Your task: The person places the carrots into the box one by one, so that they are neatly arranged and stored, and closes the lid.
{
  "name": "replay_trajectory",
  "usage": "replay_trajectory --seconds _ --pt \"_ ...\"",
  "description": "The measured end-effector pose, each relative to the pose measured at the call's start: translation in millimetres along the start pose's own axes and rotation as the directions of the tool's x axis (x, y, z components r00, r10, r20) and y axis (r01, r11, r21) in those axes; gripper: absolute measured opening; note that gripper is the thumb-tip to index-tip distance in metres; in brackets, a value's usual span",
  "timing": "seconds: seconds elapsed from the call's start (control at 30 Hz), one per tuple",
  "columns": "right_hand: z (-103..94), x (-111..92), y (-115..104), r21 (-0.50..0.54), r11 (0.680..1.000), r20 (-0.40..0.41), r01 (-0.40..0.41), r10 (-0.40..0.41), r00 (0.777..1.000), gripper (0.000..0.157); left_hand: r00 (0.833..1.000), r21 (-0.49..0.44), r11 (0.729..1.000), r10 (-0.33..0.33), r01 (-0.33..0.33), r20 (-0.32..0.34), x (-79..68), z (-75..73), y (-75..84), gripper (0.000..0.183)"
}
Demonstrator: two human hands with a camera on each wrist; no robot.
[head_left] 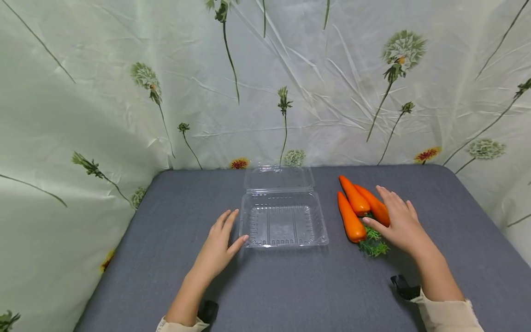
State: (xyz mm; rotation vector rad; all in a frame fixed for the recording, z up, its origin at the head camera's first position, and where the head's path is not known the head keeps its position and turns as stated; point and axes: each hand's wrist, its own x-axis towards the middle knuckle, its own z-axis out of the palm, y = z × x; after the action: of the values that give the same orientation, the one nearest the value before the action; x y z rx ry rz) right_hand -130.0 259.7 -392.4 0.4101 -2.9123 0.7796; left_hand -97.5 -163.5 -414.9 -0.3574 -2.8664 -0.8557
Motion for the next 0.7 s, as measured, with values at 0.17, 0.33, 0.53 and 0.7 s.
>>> replay_trajectory --seconds 0.17,0.33,0.53,0.7 --pt "5.4 -4.0 9.1 0.069 0.997 -0.011 -0.017 0.018 1.0 0.08 1.0 -0.11 0.994 -0.019 0.021 0.021 -0.8 9.0 1.9 0.064" --pt "10.8 -7.9 17.1 0.145 0.985 0.01 -0.088 0.087 0.996 0.077 1.0 -0.173 0.985 -0.001 0.005 0.026 0.4 15.7 1.2 0.063" --pt "18.7 -12.7 25.4 0.204 0.97 0.007 -0.136 0.137 0.991 0.074 0.998 -0.231 0.972 -0.031 0.041 0.047 0.0 20.8 -0.1 0.062" --pt "24.4 -15.2 31.0 0.242 0.963 -0.067 -0.115 0.135 0.989 0.067 0.996 -0.29 0.954 -0.061 0.079 0.069 -1.7 22.9 0.4 0.06"
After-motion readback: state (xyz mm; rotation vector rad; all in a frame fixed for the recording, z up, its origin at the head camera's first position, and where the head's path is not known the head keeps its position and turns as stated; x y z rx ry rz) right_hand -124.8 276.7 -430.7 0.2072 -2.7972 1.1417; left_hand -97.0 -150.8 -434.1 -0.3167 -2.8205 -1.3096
